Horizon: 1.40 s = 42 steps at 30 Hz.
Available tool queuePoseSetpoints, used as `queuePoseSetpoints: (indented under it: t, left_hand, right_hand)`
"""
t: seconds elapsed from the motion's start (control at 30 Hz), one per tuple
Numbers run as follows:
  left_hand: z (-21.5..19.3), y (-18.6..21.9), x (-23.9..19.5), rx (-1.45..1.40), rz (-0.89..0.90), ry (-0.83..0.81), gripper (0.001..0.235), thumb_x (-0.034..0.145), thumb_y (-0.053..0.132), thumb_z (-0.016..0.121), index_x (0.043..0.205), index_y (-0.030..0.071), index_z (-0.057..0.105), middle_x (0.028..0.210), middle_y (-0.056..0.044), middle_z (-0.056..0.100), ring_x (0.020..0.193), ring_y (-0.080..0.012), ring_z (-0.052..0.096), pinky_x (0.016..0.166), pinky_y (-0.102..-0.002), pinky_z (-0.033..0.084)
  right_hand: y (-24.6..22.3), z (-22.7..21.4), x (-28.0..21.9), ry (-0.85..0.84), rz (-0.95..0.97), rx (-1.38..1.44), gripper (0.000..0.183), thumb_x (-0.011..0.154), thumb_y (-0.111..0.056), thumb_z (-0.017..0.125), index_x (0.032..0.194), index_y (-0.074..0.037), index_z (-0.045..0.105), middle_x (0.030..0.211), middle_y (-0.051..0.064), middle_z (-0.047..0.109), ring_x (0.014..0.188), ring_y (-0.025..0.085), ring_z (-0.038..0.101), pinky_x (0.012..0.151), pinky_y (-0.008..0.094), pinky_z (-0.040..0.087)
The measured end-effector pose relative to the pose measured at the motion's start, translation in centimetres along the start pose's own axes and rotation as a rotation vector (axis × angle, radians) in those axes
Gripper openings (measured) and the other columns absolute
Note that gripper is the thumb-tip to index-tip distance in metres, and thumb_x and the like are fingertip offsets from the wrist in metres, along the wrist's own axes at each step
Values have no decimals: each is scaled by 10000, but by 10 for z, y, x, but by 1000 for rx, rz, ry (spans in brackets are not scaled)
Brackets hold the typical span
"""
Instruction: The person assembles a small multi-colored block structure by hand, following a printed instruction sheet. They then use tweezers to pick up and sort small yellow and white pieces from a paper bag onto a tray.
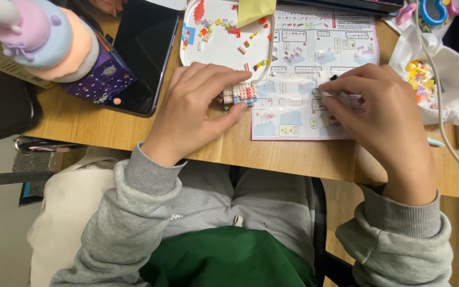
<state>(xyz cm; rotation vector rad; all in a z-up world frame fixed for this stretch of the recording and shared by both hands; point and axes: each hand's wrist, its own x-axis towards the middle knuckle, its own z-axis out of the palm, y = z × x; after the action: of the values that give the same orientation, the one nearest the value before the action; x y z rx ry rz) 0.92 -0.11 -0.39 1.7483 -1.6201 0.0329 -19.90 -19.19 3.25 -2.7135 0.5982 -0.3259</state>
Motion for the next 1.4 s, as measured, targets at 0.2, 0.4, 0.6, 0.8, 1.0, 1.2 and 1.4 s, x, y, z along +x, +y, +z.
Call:
queuePoseSetpoints:
  t: [0.2, 0.4, 0.6, 0.8, 1.0, 1.2, 1.4]
  left_hand:
    - [0, -3, -1, 43, 30, -2, 340, 917, 235, 719, 1221, 108, 635, 1118, -45, 676, 1032, -236, 581, 888, -383, 383]
    - [0, -1, -2, 56, 23, 18, 320, 908, 221, 705, 1204, 113, 645, 1096, -35, 678, 1015, -231, 571, 878, -378, 376]
    - [0, -2, -3, 49, 35, 28, 315, 899, 198, 711, 1194, 108, 645, 1078, -34, 678, 1007, -229, 573, 876, -378, 376]
    - [0, -2, -3, 38, 38, 25, 306, 900, 190, 710, 1186, 106, 642, 1086, -33, 675, 1000, -227, 570, 865, -373, 369]
    - [1, -2, -3, 45, 38, 17, 268, 917, 193, 709, 1166, 110, 652, 1074, -31, 676, 994, -220, 575, 854, -372, 374]
    - [0, -2, -3, 38, 26, 13, 251, 926, 185, 703, 1160, 105, 660, 1100, -32, 689, 1017, -220, 584, 870, -377, 372]
    - [1, -2, -2, 49, 19, 9, 259, 934, 194, 696, 1171, 98, 657, 1097, -36, 698, 1023, -228, 590, 889, -387, 373]
  right_hand:
    - [5, 4, -1, 27, -22, -24, 131, 938, -103, 745, 1064, -71, 768, 934, 98, 647, 879, 295, 551, 909, 436, 420]
    - [7, 14, 0, 84, -80, -95, 117, 959, -92, 771, 1066, -47, 788, 895, 102, 615, 853, 316, 491, 722, 412, 448]
    - [1, 12, 1, 71, -58, -123, 68, 957, -120, 761, 1001, -69, 771, 901, 90, 630, 822, 299, 496, 755, 404, 439]
    - [-3, 7, 4, 41, -32, -47, 60, 911, -102, 777, 961, -80, 752, 888, 86, 617, 854, 287, 502, 781, 401, 405]
    - [-11, 3, 6, 27, -3, 9, 27, 921, -93, 734, 936, -72, 742, 876, 73, 604, 842, 250, 491, 759, 386, 399]
    - [-10, 5, 11, 91, -8, 55, 26, 934, -86, 738, 919, -69, 725, 880, 69, 597, 837, 220, 493, 755, 357, 391]
    - [-12, -2, 20, 122, -56, 108, 54, 988, -71, 772, 953, -62, 732, 941, 78, 606, 827, 200, 484, 717, 338, 392]
